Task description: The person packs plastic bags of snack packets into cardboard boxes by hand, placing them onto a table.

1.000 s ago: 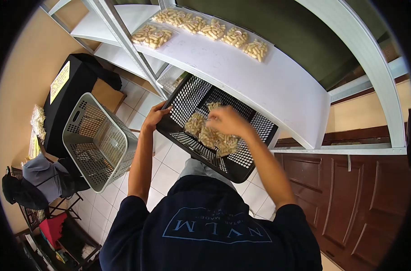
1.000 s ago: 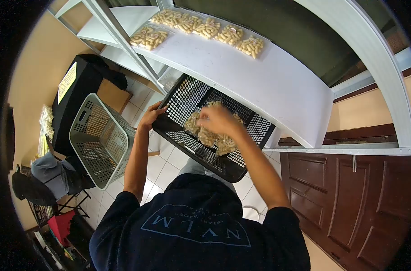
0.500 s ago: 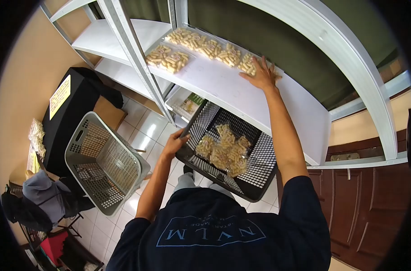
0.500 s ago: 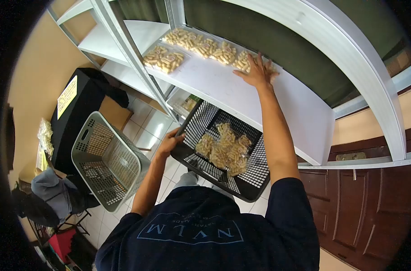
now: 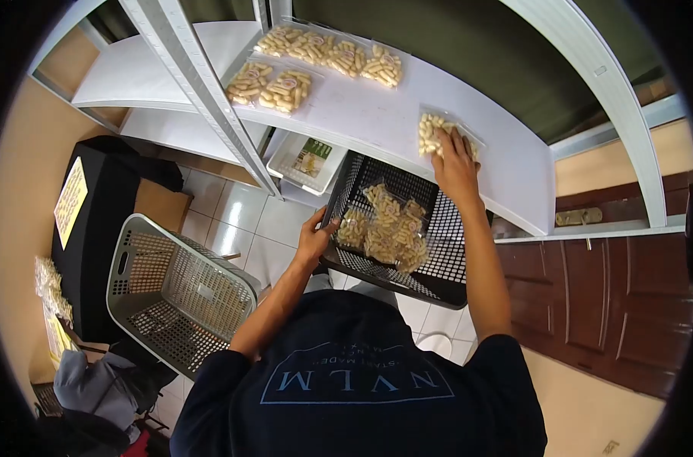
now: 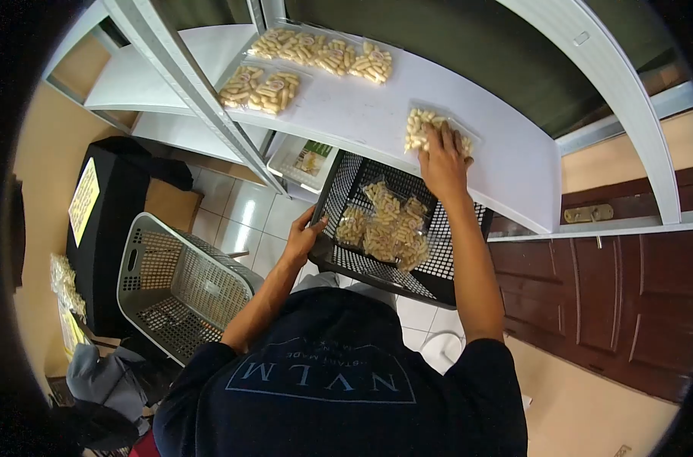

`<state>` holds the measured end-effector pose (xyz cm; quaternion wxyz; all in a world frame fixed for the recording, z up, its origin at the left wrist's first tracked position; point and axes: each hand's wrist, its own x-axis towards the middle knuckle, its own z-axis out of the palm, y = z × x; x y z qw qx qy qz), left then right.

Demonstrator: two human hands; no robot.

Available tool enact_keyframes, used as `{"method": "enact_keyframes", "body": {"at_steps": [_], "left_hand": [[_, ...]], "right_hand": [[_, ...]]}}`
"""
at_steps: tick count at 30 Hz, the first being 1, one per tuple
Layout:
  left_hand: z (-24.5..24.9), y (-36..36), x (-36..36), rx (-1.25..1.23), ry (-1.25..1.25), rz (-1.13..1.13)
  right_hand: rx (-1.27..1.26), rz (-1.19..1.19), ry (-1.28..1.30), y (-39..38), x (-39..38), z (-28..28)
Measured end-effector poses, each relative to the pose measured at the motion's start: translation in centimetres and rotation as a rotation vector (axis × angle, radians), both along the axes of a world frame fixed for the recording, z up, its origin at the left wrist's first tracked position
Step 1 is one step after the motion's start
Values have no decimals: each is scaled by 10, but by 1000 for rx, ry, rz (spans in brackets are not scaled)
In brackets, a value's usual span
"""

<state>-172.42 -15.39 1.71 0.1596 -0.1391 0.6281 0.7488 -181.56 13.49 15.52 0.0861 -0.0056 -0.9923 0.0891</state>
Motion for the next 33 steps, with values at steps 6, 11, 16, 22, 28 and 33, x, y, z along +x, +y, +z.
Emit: {"method": "enact_keyframes", "body": {"at_steps": [6, 11, 16, 22, 28, 33], "left_hand": [[26, -1, -2, 80, -76, -21], [28, 0, -3, 67, -95, 9], [21, -2, -3, 77, -125, -28], [6, 0, -1, 105, -58, 2], [2, 1, 1, 111, -59, 23], [-8, 0, 1, 82, -42, -1]], "right_hand": [[145, -66, 268, -19, 53, -11], [-68, 18, 299, -23, 66, -1], [-147, 232, 90, -81, 122, -16], [-153, 194, -270, -82, 112, -128], [-8, 160, -646, -88, 108, -200], [-122, 450, -998, -88, 76, -199]]}}
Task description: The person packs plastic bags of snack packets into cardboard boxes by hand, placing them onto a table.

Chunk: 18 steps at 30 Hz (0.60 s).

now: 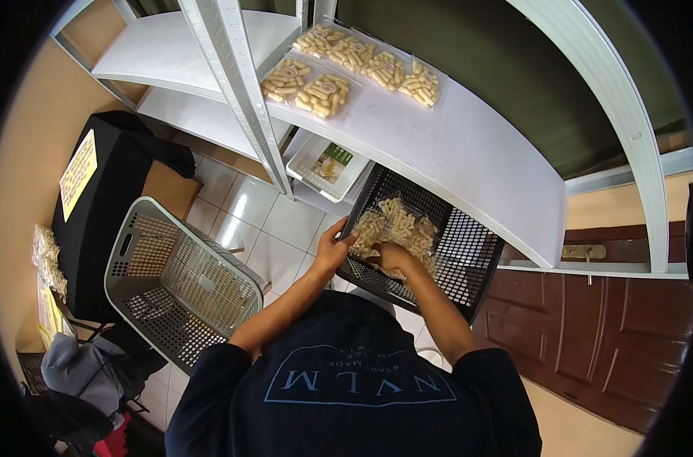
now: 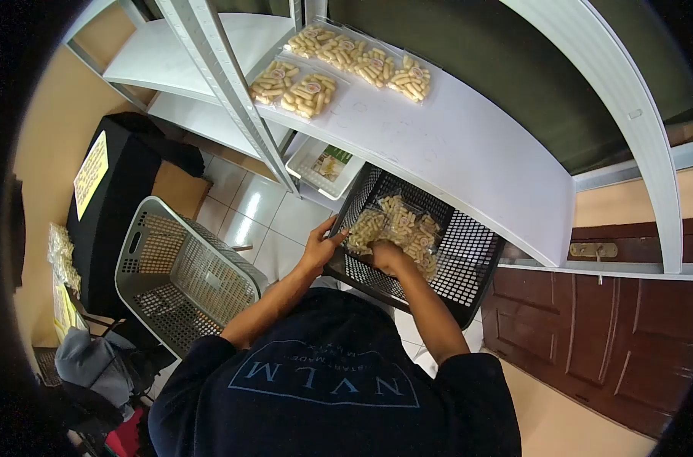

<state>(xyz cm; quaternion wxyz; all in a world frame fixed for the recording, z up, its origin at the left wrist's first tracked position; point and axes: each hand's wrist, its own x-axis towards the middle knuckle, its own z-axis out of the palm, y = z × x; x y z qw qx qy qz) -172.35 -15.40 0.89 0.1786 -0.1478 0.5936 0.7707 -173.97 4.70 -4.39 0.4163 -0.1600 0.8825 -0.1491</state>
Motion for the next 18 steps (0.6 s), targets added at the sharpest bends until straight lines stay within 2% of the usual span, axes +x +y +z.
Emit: {"method": "enact_keyframes", "body": {"at_steps": [1, 2, 4, 6, 7, 9, 11, 12, 13, 16, 18], "left_hand": [[0, 0, 1, 3, 1, 5], [2, 0, 1, 39, -17, 3], [7, 0, -1, 72, -29, 9], [13, 1, 0, 76, -102, 36], [16, 1, -1, 72, -99, 41], [20, 0, -1, 73, -74, 27], [19, 0, 0, 25, -40, 16], [17, 0, -1, -19, -5, 4], [13, 0, -1, -23, -4, 7], [12, 1, -1, -40, 23, 18], [16, 0, -1, 25, -81, 18]], "right_hand": [[-42, 109, -44, -4, -19, 36], [-37, 57, -3, -22, -35, 101], [-480, -93, 116, -31, -63, 193], [-484, -339, 424, -45, -98, 250], [-452, -300, 718, -47, -124, 265], [-397, -319, 1298, -51, -183, 254], [-162, -373, 1262, -54, -228, 242], [-168, -372, 1265, -53, -247, 233], [-84, -363, 1164, -49, -262, 222], [38, -339, 985, -43, -266, 208], [82, -330, 898, -33, -254, 195]]}}
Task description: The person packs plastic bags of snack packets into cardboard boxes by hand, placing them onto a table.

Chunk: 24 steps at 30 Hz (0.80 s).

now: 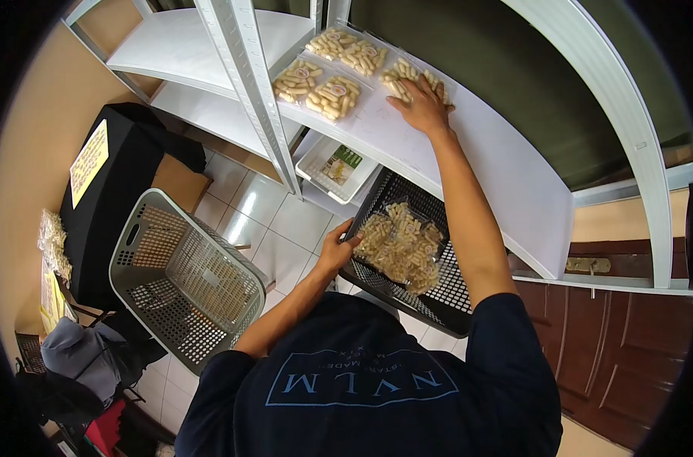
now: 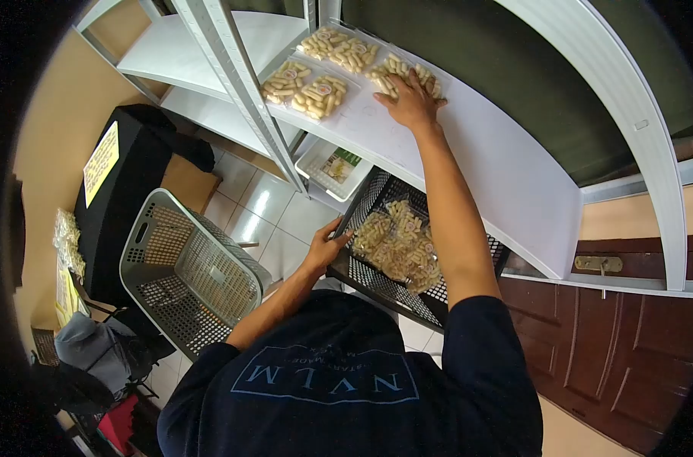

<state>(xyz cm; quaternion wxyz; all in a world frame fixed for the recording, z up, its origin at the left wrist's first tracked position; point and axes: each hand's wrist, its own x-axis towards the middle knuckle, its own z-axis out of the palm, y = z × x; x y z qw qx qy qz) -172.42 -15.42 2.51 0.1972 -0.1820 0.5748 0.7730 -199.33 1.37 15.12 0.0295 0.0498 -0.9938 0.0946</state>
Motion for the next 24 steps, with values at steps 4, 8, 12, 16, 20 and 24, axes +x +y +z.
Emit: {"method": "enact_keyframes", "body": {"at_steps": [4, 8, 12, 16, 20, 24], "left_hand": [[-4, 1, 0, -88, 121, 13], [5, -1, -1, -31, 68, -28], [-3, -1, -2, -24, 74, -27], [10, 1, -4, -25, 14, -31], [11, 1, -3, -44, 14, -39], [7, 0, -2, -11, 13, -28]], "right_hand": [[-92, 4, 149, 41, 47, -15], [-166, -2, 412, 106, 110, -33], [-17, -172, 390, 122, 186, -23], [-89, -114, 372, 113, 237, -5], [-277, 46, 334, 85, 284, 22], [-341, 150, 24, 40, 318, 21]]}}
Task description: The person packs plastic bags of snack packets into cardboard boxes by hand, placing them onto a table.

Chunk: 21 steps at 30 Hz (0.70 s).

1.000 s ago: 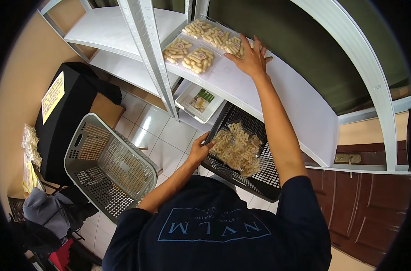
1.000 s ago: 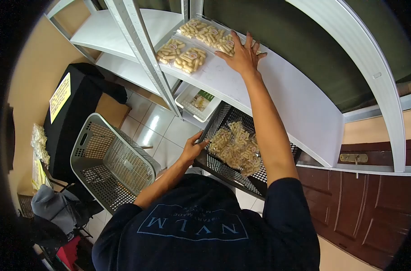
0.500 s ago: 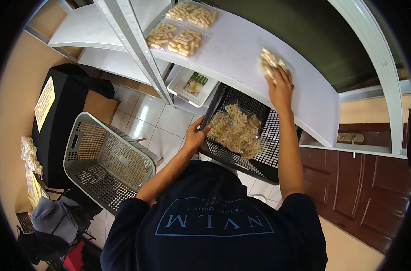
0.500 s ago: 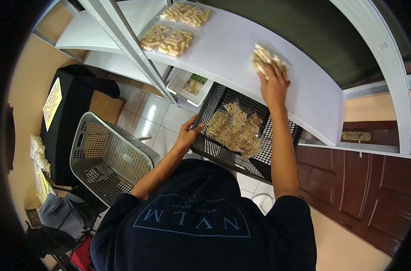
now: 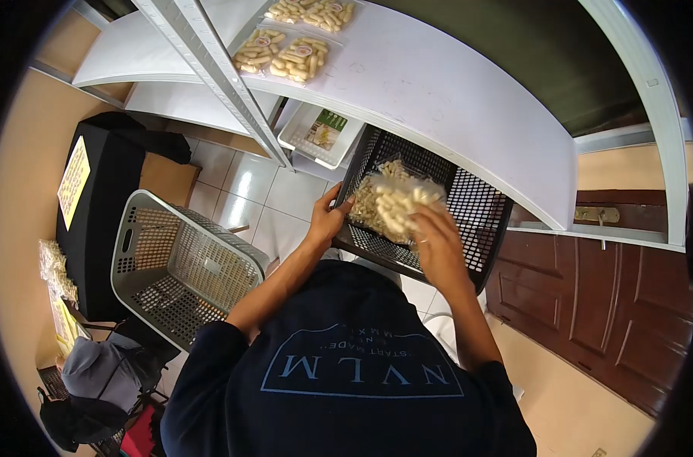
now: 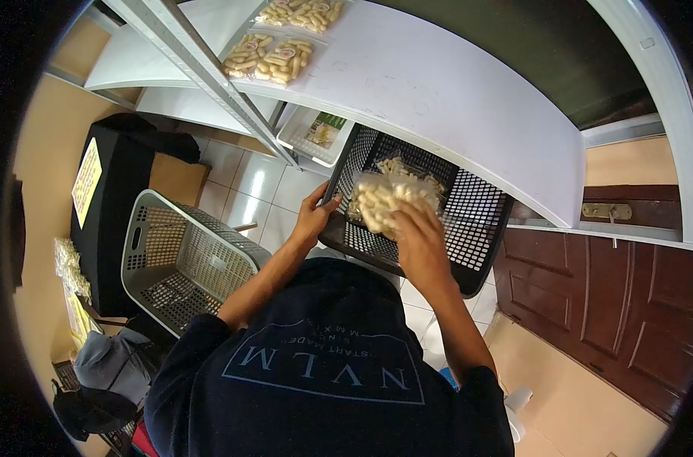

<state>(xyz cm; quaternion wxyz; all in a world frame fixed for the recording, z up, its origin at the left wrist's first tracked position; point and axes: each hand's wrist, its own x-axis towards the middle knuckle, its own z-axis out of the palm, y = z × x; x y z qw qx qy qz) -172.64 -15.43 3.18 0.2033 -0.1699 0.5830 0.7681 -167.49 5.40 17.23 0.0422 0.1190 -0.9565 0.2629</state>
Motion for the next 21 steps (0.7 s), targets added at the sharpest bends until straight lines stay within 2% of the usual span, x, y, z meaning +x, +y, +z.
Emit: {"method": "enact_keyframes", "body": {"at_steps": [2, 4, 6, 8, 11, 13, 14, 16, 18, 19, 20, 21], "left_hand": [[1, 1, 0, -2, -13, 10], [6, -1, -1, -43, -10, -26], [-12, -1, 0, -50, 40, -8], [-14, 1, 2, -84, 73, 21], [-18, 2, 2, 29, 56, 39], [-19, 2, 2, 37, 14, 51], [-33, 3, 2, 25, 52, 52], [-34, 2, 2, -31, 137, 31], [-26, 2, 3, 2, 90, 39], [-22, 1, 3, 37, 41, 38], [-19, 0, 3, 38, 20, 18], [-16, 0, 3, 35, 24, 26]], "right_hand": [[17, 29, -66, 5, 3, -51], [109, -3, -266, 23, -10, -113], [183, -23, -297, 38, -18, -166], [256, -45, -324, 31, -22, -174], [385, 54, -311, 11, -24, -164], [341, 149, -588, 4, -49, -162], [291, 219, -599, -12, -71, -118], [-35, 238, -529, -53, -108, -20], [-169, 249, -133, -88, -144, 23], [-94, 254, -13, -107, -164, 47], [-101, 292, 200, -123, -187, 47], [-92, 330, 269, -140, -212, 46]]}}
